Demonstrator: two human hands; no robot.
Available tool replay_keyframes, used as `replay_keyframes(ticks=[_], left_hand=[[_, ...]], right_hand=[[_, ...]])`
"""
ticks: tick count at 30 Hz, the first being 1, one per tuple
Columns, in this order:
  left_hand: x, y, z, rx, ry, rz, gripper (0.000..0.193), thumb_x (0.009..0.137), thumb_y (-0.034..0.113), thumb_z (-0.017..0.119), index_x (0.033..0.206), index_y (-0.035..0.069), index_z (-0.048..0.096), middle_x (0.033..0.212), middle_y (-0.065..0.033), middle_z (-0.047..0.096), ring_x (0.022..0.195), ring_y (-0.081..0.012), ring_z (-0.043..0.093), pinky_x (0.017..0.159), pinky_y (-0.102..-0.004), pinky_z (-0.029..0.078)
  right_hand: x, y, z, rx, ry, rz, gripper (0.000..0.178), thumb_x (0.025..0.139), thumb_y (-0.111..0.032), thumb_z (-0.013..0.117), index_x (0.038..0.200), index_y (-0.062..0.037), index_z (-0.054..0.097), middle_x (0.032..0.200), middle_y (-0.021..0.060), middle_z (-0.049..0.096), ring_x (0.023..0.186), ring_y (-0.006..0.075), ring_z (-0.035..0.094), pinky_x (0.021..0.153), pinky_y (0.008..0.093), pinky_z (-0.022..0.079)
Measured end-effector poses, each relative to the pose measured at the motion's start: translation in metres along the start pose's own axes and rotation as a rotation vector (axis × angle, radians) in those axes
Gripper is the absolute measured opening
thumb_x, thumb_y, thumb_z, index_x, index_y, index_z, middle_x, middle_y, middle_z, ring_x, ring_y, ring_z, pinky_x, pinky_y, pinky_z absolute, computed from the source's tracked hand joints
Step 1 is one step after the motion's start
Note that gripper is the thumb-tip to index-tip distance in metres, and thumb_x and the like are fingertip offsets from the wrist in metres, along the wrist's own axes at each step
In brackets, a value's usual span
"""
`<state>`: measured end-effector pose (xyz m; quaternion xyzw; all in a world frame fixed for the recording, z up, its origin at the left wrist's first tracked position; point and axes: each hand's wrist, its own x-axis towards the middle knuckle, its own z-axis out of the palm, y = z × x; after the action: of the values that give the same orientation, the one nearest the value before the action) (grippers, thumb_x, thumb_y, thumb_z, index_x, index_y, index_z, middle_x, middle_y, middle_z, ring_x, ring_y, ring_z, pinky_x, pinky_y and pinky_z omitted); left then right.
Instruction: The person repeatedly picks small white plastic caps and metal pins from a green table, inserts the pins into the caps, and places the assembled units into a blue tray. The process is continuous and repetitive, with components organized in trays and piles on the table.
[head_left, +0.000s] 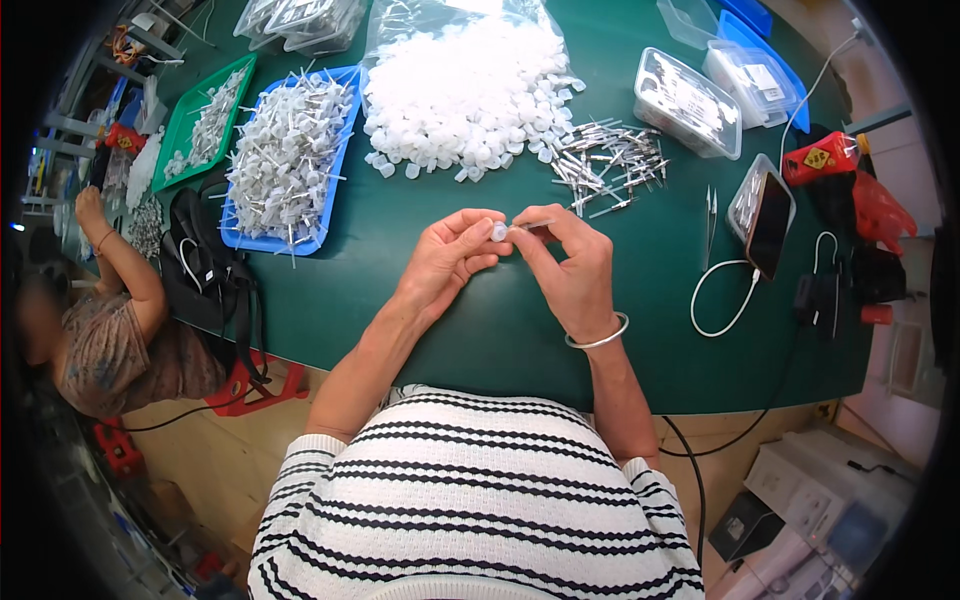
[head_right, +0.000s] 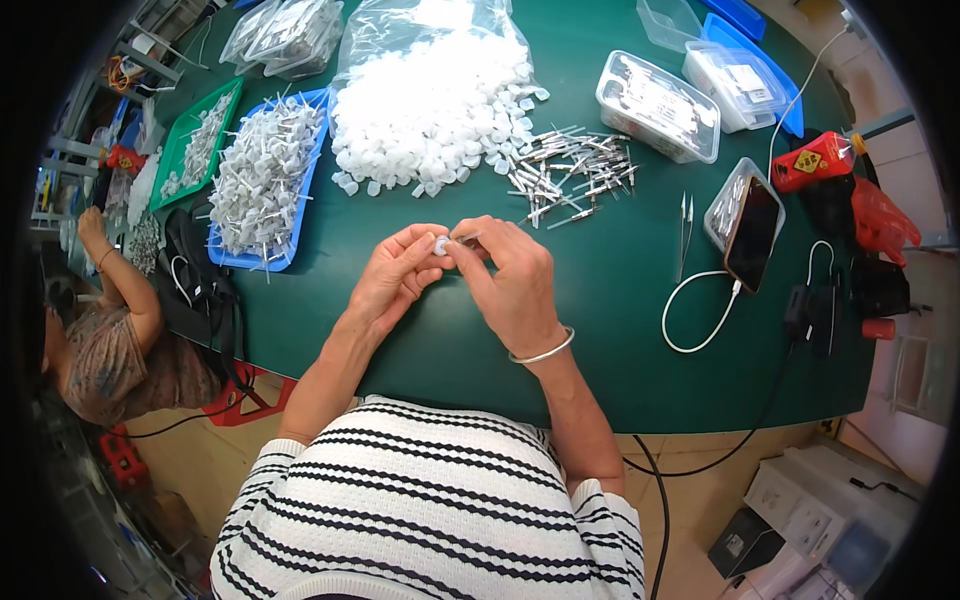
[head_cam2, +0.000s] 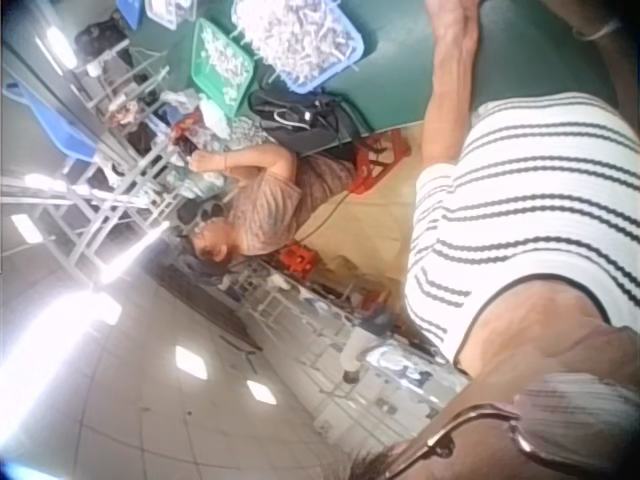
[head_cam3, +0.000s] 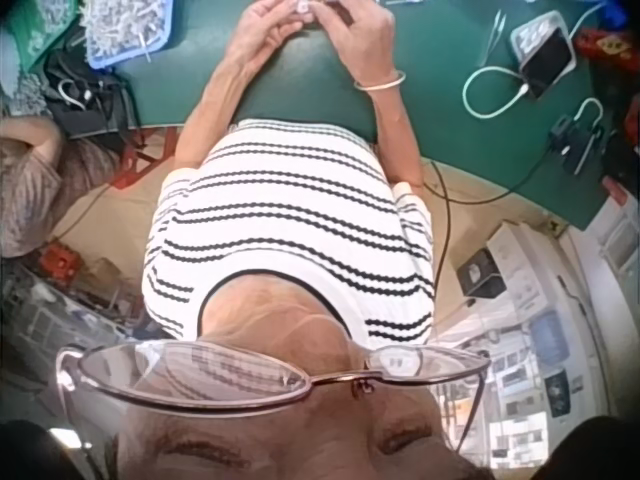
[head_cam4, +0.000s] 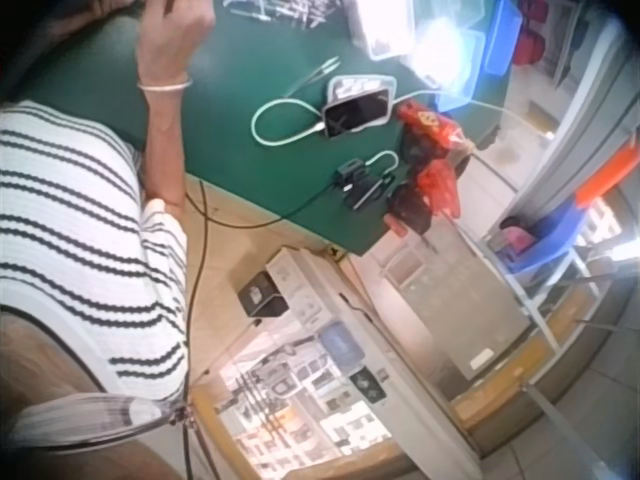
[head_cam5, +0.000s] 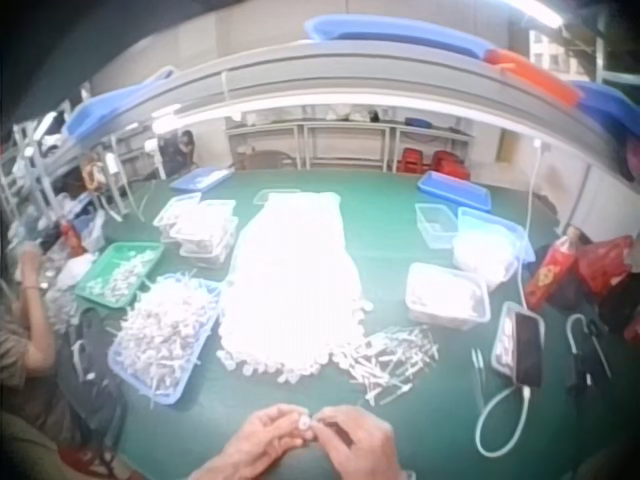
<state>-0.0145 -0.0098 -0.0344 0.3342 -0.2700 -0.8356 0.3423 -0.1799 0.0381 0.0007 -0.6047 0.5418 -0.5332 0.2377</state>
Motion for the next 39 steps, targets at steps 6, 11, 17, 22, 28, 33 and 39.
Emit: replay_keyframes(ticks=[6,11,17,22,28,33,39], left_hand=[[0.001,-0.001,0.000,0.039,0.010,0.002,0.022,0.094,0.017,0.060,0.108,0.000,0.061,0.094,-0.0069,0.068,0.082,-0.0126,0.069,0.068,-0.0185,0.057],[0.001,0.000,0.002,0.049,0.025,0.021,0.022,0.094,0.017,0.060,0.108,0.000,0.061,0.092,-0.0067,0.068,0.081,-0.0121,0.069,0.068,-0.0182,0.057],[0.001,0.000,0.002,0.055,0.028,0.035,0.022,0.093,0.015,0.061,0.108,0.000,0.062,0.092,-0.0069,0.067,0.081,-0.0120,0.068,0.068,-0.0182,0.057],[0.001,0.000,0.003,0.082,0.040,0.066,0.020,0.092,0.014,0.062,0.106,0.000,0.063,0.091,-0.0071,0.067,0.081,-0.0120,0.067,0.070,-0.0188,0.056],[0.000,0.000,0.004,0.099,0.054,0.103,0.019,0.091,0.013,0.063,0.105,0.000,0.063,0.091,-0.0063,0.067,0.081,-0.0113,0.066,0.071,-0.0191,0.056],[-0.001,0.000,0.005,0.082,0.049,0.108,0.018,0.091,0.012,0.064,0.105,0.001,0.064,0.091,-0.0052,0.067,0.080,-0.0102,0.066,0.069,-0.0185,0.055],[-0.002,0.000,0.006,0.084,0.055,0.111,0.017,0.090,0.012,0.065,0.104,0.002,0.064,0.092,-0.0051,0.068,0.081,-0.0103,0.066,0.065,-0.0176,0.054]], right_hand=[[0.001,0.000,-0.006,-0.030,-0.057,0.019,0.010,0.079,-0.003,0.070,0.087,-0.0024,0.064,0.075,0.0092,0.064,0.065,0.0214,0.062,0.057,0.0310,0.048],[0.000,0.003,-0.006,-0.032,-0.060,0.015,0.010,0.079,-0.003,0.070,0.087,-0.0029,0.064,0.076,0.0091,0.064,0.066,0.0221,0.061,0.058,0.0316,0.048],[0.000,0.003,-0.008,-0.023,-0.071,-0.010,0.010,0.078,-0.001,0.068,0.087,-0.0027,0.064,0.079,0.0083,0.065,0.070,0.0237,0.062,0.061,0.0328,0.048],[0.000,0.002,-0.008,-0.055,-0.073,-0.047,0.009,0.079,-0.001,0.067,0.087,-0.0032,0.065,0.082,0.0081,0.066,0.072,0.0253,0.062,0.062,0.0338,0.049],[0.001,-0.001,-0.008,-0.083,-0.067,-0.102,0.011,0.078,-0.001,0.068,0.088,-0.0045,0.066,0.083,0.0073,0.066,0.073,0.0250,0.062,0.063,0.0340,0.050],[-0.001,0.000,-0.004,-0.103,-0.047,-0.133,0.013,0.077,-0.002,0.069,0.089,-0.0055,0.067,0.084,0.0065,0.067,0.072,0.0247,0.062,0.063,0.0340,0.050],[-0.007,0.006,0.002,0.003,-0.010,0.007,0.011,0.079,-0.002,0.070,0.090,-0.0042,0.067,0.081,0.0065,0.067,0.068,0.0190,0.063,0.059,0.0287,0.050]])
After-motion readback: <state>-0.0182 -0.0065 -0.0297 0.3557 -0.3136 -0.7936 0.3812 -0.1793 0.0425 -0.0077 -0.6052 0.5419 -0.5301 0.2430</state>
